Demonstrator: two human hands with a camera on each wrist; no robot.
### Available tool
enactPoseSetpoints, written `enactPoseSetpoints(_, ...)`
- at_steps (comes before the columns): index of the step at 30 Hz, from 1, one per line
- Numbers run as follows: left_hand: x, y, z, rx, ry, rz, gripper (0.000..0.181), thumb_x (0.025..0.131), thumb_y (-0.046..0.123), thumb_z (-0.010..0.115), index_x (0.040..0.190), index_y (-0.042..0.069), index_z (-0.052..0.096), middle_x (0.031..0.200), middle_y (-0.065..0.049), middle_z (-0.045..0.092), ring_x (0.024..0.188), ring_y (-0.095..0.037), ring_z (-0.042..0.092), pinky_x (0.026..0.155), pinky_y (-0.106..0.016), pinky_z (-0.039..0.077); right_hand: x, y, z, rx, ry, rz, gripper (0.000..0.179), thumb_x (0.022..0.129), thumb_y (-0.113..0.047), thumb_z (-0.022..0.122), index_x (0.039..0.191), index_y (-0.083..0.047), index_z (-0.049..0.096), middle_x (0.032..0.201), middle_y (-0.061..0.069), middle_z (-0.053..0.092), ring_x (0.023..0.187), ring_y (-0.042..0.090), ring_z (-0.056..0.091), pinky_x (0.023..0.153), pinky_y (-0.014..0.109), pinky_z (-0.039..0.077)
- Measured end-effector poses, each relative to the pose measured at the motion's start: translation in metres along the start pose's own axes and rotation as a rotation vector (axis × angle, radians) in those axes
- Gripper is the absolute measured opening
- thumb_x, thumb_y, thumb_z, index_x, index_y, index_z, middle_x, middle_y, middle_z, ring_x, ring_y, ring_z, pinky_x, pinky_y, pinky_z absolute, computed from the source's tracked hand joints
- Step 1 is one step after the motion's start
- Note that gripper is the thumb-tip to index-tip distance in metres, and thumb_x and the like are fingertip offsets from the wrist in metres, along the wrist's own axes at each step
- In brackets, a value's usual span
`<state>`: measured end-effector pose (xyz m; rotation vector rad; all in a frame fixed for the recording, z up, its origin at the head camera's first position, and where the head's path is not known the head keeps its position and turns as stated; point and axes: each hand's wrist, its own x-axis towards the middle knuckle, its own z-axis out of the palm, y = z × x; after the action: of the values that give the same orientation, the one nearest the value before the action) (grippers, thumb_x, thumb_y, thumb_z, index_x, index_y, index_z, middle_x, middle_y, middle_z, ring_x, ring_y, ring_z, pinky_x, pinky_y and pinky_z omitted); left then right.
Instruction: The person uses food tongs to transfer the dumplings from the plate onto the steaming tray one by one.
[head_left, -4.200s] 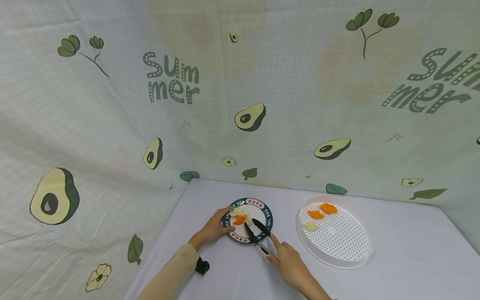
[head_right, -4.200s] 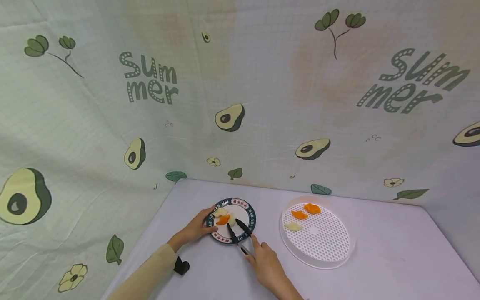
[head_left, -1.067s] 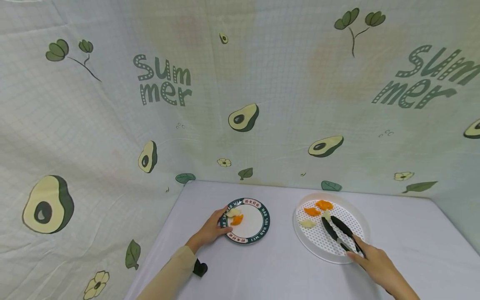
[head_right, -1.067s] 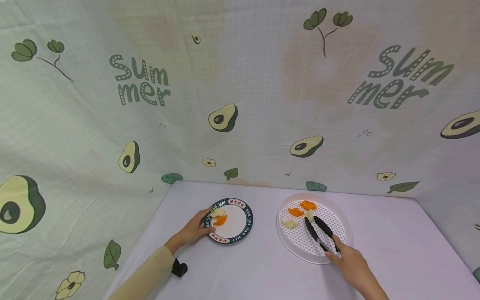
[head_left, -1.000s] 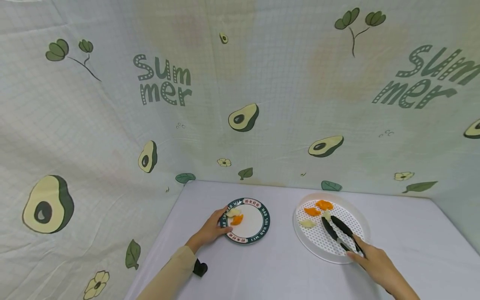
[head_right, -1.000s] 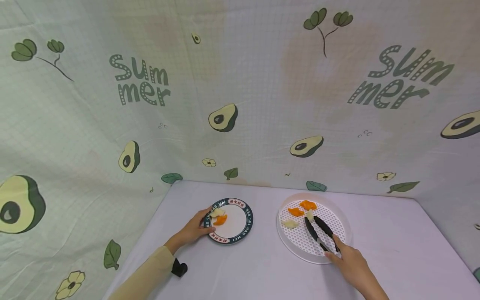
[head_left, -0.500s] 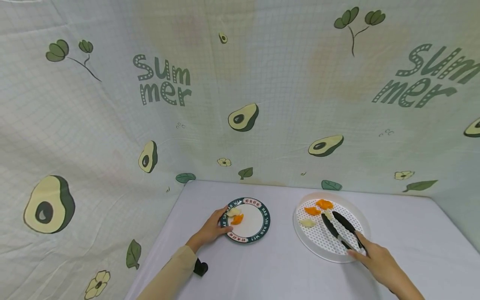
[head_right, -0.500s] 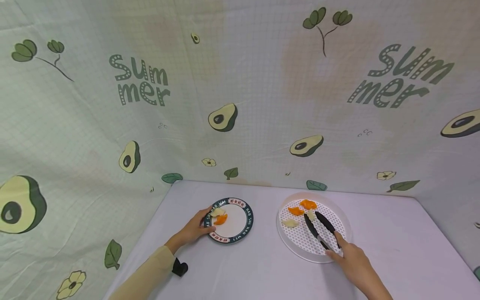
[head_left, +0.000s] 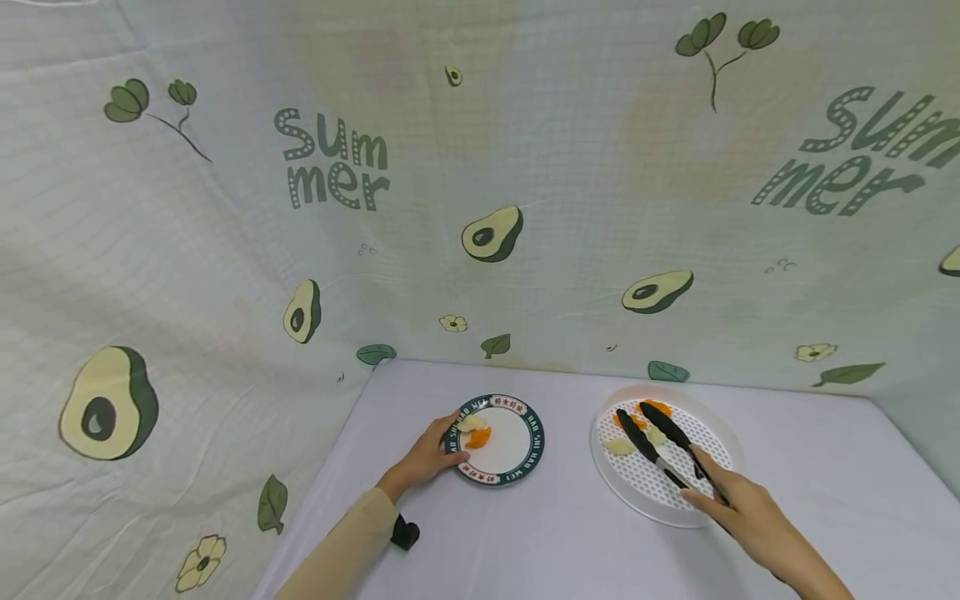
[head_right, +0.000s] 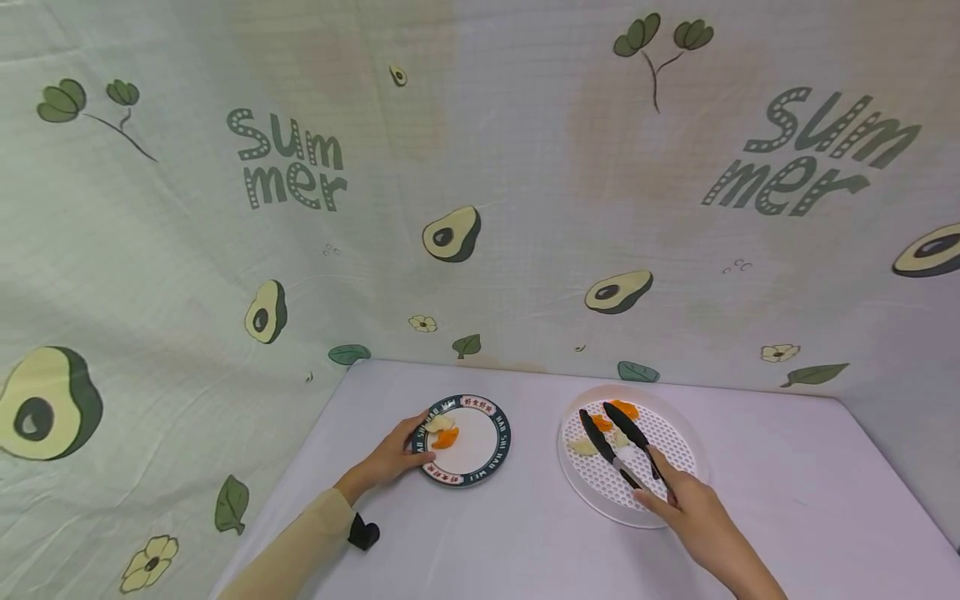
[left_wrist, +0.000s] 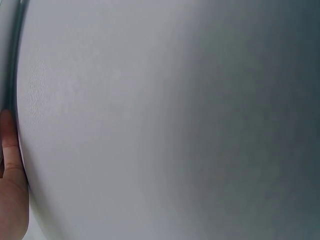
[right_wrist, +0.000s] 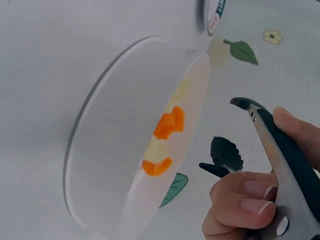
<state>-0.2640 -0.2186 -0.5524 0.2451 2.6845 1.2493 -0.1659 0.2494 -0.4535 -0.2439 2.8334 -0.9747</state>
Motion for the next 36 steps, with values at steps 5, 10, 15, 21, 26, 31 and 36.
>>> enactPoseSetpoints(5,0.002,-0.001,0.001,-0.011,-0.001,-0.007,0.086,0.089,0.031,0.077,0.158,0.012,0.029,0.156,-0.02,0.033,0.144,-0.04,0.029,0.117,-0.057,0.024,0.006,-0.006,0.006,0.077,-0.014,-0.119,0.072,0.099,-0.034,0.063,0.152,0.004,0.033,0.125,0.037,0.056,0.119,0.047,0.055,0.085,0.053,0.054)
enactPoseSetpoints(10,0.004,-0.003,0.003,-0.005,0.001,-0.019,0.087,0.089,0.032,0.077,0.158,0.013,0.029,0.157,-0.018,0.033,0.144,-0.039,0.028,0.117,-0.056,0.024,0.016,-0.014,0.013,0.097,-0.029,-0.251,0.067,0.098,-0.031,0.064,0.151,0.0,0.038,0.112,0.027,0.065,0.11,0.031,0.061,0.08,0.035,0.054)
enactPoseSetpoints(15,0.005,-0.006,0.004,0.003,0.0,-0.035,0.087,0.088,0.035,0.076,0.159,0.016,0.028,0.158,-0.016,0.032,0.145,-0.037,0.028,0.118,-0.055,0.023,0.028,-0.02,0.022,0.152,-0.102,-0.37,0.065,0.098,-0.025,0.065,0.152,-0.001,0.037,0.074,-0.003,0.041,0.071,0.004,0.043,0.055,0.023,0.037)
enactPoseSetpoints(21,0.005,-0.006,0.004,0.001,0.004,-0.026,0.087,0.088,0.035,0.076,0.158,0.015,0.028,0.158,-0.017,0.031,0.145,-0.038,0.028,0.117,-0.056,0.024,0.044,-0.031,0.035,0.199,-0.194,-0.459,0.064,0.098,-0.026,0.065,0.153,-0.003,0.038,0.076,-0.003,0.045,0.068,0.006,0.044,0.053,0.023,0.041)
enactPoseSetpoints(26,0.004,-0.003,0.002,0.009,0.002,-0.023,0.087,0.089,0.034,0.076,0.158,0.013,0.028,0.157,-0.018,0.032,0.144,-0.039,0.029,0.117,-0.056,0.024,0.061,-0.044,0.048,0.136,-0.236,-0.502,0.066,0.097,-0.034,0.064,0.151,-0.003,0.041,0.076,-0.004,0.046,0.068,0.005,0.043,0.054,0.022,0.04)
enactPoseSetpoints(31,0.002,-0.001,0.001,0.004,0.001,-0.019,0.086,0.089,0.031,0.076,0.158,0.012,0.028,0.157,-0.019,0.032,0.144,-0.04,0.029,0.117,-0.057,0.024,0.076,-0.056,0.062,0.084,-0.265,-0.502,0.073,0.094,-0.044,0.065,0.15,-0.003,0.043,0.074,-0.006,0.046,0.067,0.004,0.04,0.055,0.022,0.037)
enactPoseSetpoints(36,0.001,0.0,0.001,0.015,-0.001,-0.007,0.086,0.089,0.031,0.075,0.158,0.011,0.028,0.157,-0.019,0.032,0.144,-0.04,0.029,0.117,-0.056,0.025,0.088,-0.064,0.074,0.069,-0.321,-0.485,0.074,0.094,-0.044,0.065,0.151,-0.004,0.041,0.075,-0.004,0.047,0.066,0.005,0.039,0.055,0.023,0.036)
